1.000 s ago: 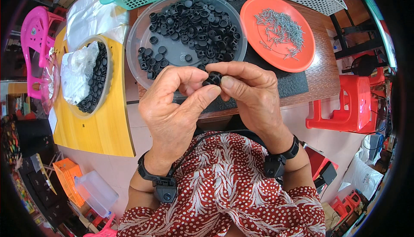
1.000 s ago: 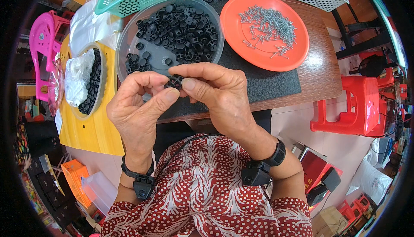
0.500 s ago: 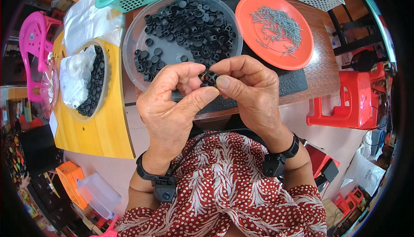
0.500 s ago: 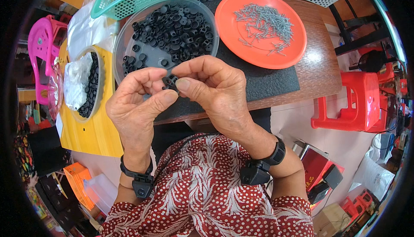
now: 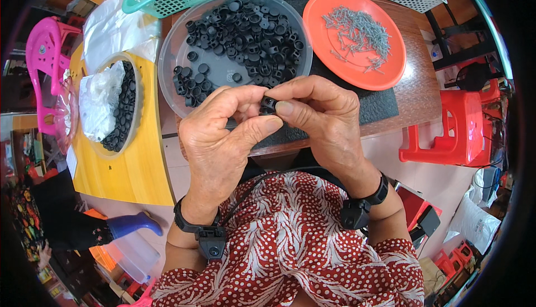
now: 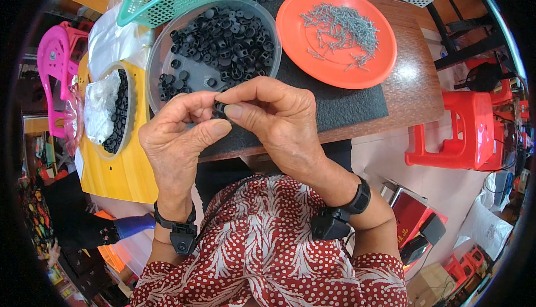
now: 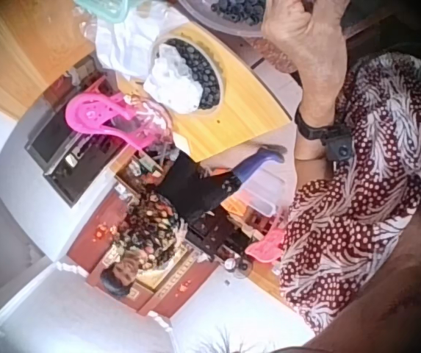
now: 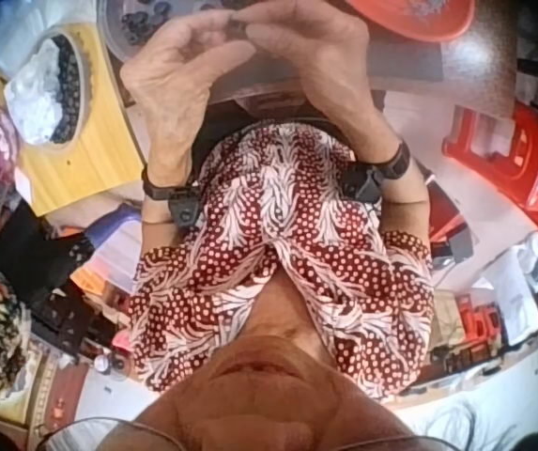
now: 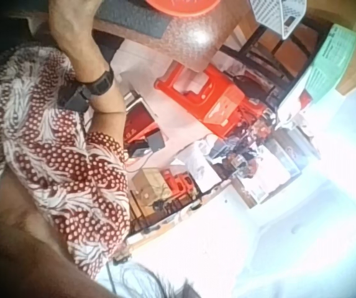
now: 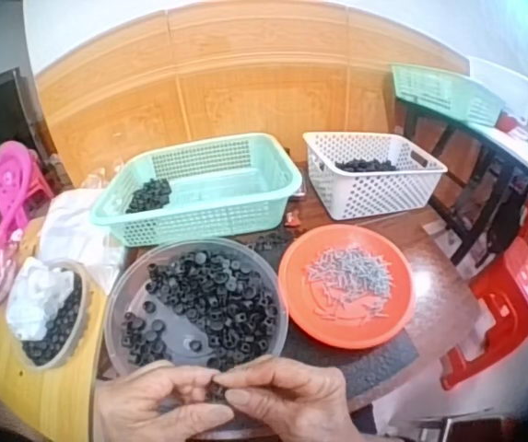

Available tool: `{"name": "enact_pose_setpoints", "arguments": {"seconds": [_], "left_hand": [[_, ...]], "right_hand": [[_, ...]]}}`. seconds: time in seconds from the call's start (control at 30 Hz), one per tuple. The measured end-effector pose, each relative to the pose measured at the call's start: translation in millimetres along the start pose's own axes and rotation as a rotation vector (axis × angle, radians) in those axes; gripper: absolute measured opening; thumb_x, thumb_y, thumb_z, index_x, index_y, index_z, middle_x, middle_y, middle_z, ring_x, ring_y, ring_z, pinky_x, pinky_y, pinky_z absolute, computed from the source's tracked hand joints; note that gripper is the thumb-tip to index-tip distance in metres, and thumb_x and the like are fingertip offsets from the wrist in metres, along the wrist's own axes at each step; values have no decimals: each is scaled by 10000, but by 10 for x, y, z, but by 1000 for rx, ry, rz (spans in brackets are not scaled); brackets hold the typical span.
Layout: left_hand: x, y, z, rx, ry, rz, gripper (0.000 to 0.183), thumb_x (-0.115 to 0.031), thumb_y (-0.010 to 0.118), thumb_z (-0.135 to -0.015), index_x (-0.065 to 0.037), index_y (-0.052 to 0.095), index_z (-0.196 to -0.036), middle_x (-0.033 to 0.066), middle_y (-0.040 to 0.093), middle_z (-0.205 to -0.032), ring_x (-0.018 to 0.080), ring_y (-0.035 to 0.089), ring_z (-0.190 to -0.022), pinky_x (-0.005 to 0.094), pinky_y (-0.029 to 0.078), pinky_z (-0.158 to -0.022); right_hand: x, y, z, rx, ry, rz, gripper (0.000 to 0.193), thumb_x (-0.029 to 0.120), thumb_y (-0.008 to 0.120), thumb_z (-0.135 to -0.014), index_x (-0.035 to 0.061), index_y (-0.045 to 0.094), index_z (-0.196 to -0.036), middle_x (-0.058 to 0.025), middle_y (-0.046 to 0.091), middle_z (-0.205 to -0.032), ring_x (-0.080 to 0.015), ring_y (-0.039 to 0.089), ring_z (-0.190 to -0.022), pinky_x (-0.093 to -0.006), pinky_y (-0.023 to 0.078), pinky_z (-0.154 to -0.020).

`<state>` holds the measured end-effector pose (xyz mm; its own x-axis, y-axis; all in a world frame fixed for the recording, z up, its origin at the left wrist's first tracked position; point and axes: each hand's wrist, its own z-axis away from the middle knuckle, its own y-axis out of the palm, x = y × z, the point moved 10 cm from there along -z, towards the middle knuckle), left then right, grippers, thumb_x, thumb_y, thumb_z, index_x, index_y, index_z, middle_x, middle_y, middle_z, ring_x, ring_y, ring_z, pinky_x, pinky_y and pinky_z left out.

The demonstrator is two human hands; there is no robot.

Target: Assembling small black plastic components with metal springs or screws.

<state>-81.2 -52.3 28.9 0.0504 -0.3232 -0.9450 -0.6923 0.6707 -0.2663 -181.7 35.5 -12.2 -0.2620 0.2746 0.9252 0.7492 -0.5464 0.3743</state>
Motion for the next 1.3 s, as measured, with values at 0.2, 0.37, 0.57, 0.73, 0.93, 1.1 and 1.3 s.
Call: {"name": "enact_pose_setpoints", "arguments": {"seconds": [0.2, 0.37, 0.57, 0.73, 0.93, 1.1, 1.3], "left_hand": [[9, 1, 8, 16, -32, 32, 267, -22, 739, -668, 27, 640, -911, 18, 564, -730, 70, 513, -660, 199, 435, -605], [160, 48, 23, 43, -172, 183, 254, -49, 746, -691, 26, 635, -907, 1, 574, -754, 51, 508, -678, 189, 431, -606], [164, 72, -7, 94, -153, 245, 222, -53, 747, -696, 5, 615, -866, -30, 552, -724, 39, 487, -663, 180, 415, -592], [171, 36, -6, 78, -86, 164, 234, -85, 760, -685, -2, 581, -811, -29, 525, -685, 39, 466, -636, 184, 399, -562], [123, 25, -3, 60, 17, 82, 300, -166, 785, -668, -11, 542, -750, -9, 501, -645, 48, 450, -599, 200, 391, -527], [27, 12, -37, 82, 136, 76, 330, -198, 793, -662, -14, 525, -719, -1, 502, -634, 54, 450, -582, 211, 390, -516], [-39, 67, -22, 137, 196, 126, 339, -212, 802, -648, -19, 529, -706, -3, 517, -639, 52, 464, -587, 211, 391, -517]], "right_hand": [[85, 17, -16, 41, -44, 112, 154, -63, 615, -770, 0, 662, -902, -15, 624, -813, -60, 549, -761, -198, 457, -665], [74, 13, -13, 14, -22, 88, 135, -74, 613, -754, -9, 656, -865, -13, 614, -780, -57, 544, -736, -198, 454, -657], [131, 60, -41, 37, -70, 122, 149, -100, 595, -734, -14, 648, -843, -12, 603, -749, -57, 540, -717, -205, 450, -641], [181, 94, -37, 39, -118, 170, 151, -112, 589, -724, -14, 637, -827, -9, 598, -745, -52, 528, -705, -203, 440, -636], [125, 93, 27, 1, -3, 86, 157, -123, 578, -726, -10, 635, -819, -1, 598, -754, -42, 521, -704, -197, 439, -630], [167, 91, 23, 18, -43, 95, 147, -120, 579, -732, -14, 635, -817, -11, 613, -770, -42, 534, -706, -195, 446, -625], [112, 54, 51, 38, 19, -44, 152, -121, 578, -733, -14, 640, -821, -21, 622, -773, -51, 551, -716, -199, 457, -631]]}}
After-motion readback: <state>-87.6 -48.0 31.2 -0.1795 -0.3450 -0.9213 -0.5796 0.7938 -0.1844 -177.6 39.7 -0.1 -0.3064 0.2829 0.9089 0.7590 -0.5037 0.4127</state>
